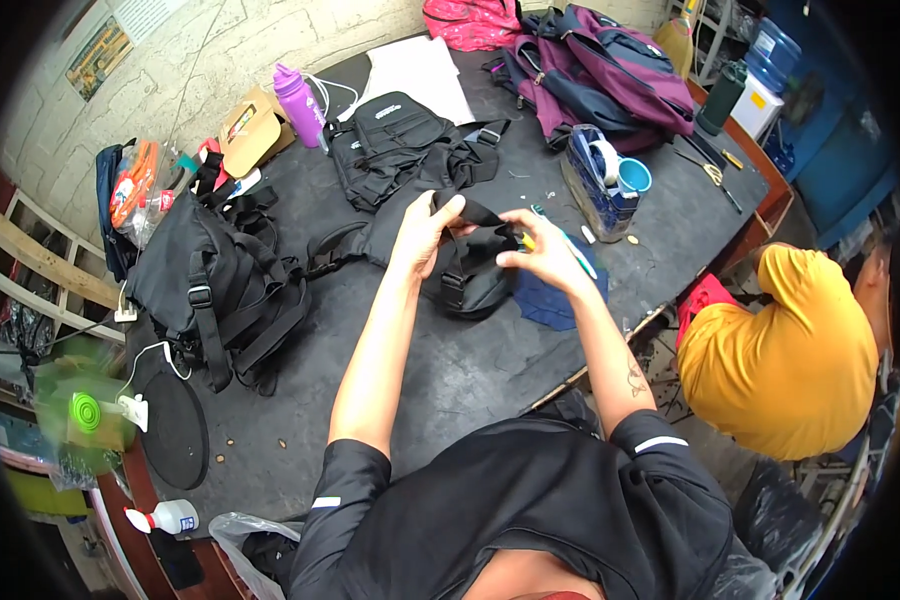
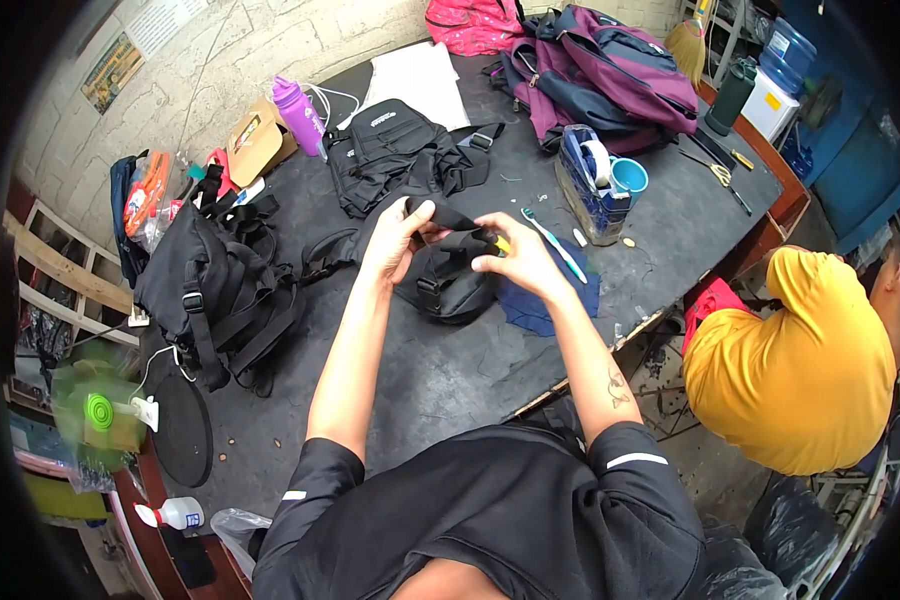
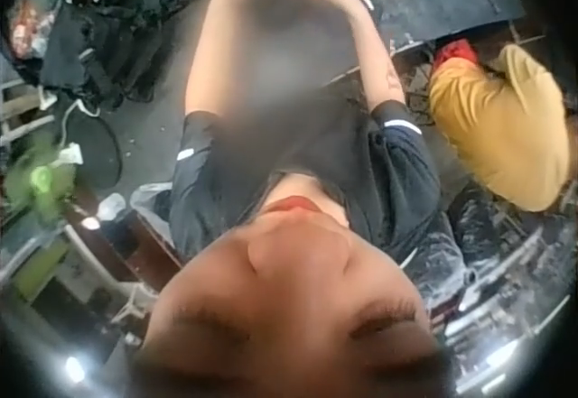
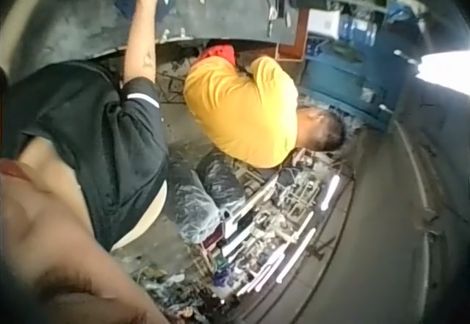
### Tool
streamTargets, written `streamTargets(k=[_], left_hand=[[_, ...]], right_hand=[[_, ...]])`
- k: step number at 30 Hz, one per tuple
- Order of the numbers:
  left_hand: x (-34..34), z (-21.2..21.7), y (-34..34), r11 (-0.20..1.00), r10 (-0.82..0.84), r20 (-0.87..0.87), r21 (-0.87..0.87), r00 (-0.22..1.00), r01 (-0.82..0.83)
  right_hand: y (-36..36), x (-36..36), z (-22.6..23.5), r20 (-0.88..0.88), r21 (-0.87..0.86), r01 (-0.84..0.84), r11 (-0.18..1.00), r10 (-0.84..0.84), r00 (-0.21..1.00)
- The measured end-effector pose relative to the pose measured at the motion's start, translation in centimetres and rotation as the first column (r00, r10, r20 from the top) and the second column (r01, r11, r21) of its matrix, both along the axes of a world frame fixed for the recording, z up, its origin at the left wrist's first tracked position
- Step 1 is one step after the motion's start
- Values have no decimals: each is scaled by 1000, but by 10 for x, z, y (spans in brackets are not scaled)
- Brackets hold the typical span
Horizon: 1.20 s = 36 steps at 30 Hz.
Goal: Inspecting, trimming loose threads, and organizing black bags on a workbench.
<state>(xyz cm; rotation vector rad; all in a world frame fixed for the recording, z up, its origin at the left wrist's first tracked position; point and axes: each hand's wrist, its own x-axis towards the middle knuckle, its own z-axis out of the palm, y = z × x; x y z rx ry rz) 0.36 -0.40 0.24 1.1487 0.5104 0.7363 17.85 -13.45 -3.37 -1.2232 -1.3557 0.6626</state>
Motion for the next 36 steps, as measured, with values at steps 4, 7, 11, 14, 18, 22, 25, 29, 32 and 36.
streamTargets(k=[4,7,11,14,18,22,25,29,32,36], left_hand=[[-6,-16,-5,918,44,-350,384,936,101],[-26,-23,-9,825,-39,-677,393,735,406],[-62,-24,-10,979,-203,26,8,979,203],[-79,-26,-11,936,-190,243,-246,951,250],[-85,-30,-16,913,-125,450,-297,884,280],[-88,-31,-25,961,-99,361,-209,928,183],[-86,-34,-33,963,-97,325,-207,941,171],[-85,-46,-44,964,-84,315,-216,945,157],[-87,-56,-50,970,-62,250,-213,966,117],[-93,-64,-52,967,-8,175,-250,985,52]], right_hand=[[24,8,-7,-152,-52,476,878,-478,865],[30,30,-10,-97,2,526,851,-523,847],[26,56,-8,49,-72,552,831,-550,834],[28,64,-5,-21,-109,361,926,-365,931],[31,69,-3,-164,-78,174,982,-185,969],[27,70,-6,-236,-118,179,977,-202,950],[18,66,-7,-356,-94,232,968,-250,900],[-14,63,-2,-548,-73,327,942,-312,776],[-61,67,8,-432,-110,279,954,-298,851],[-138,80,23,-236,-205,349,914,-392,889]])
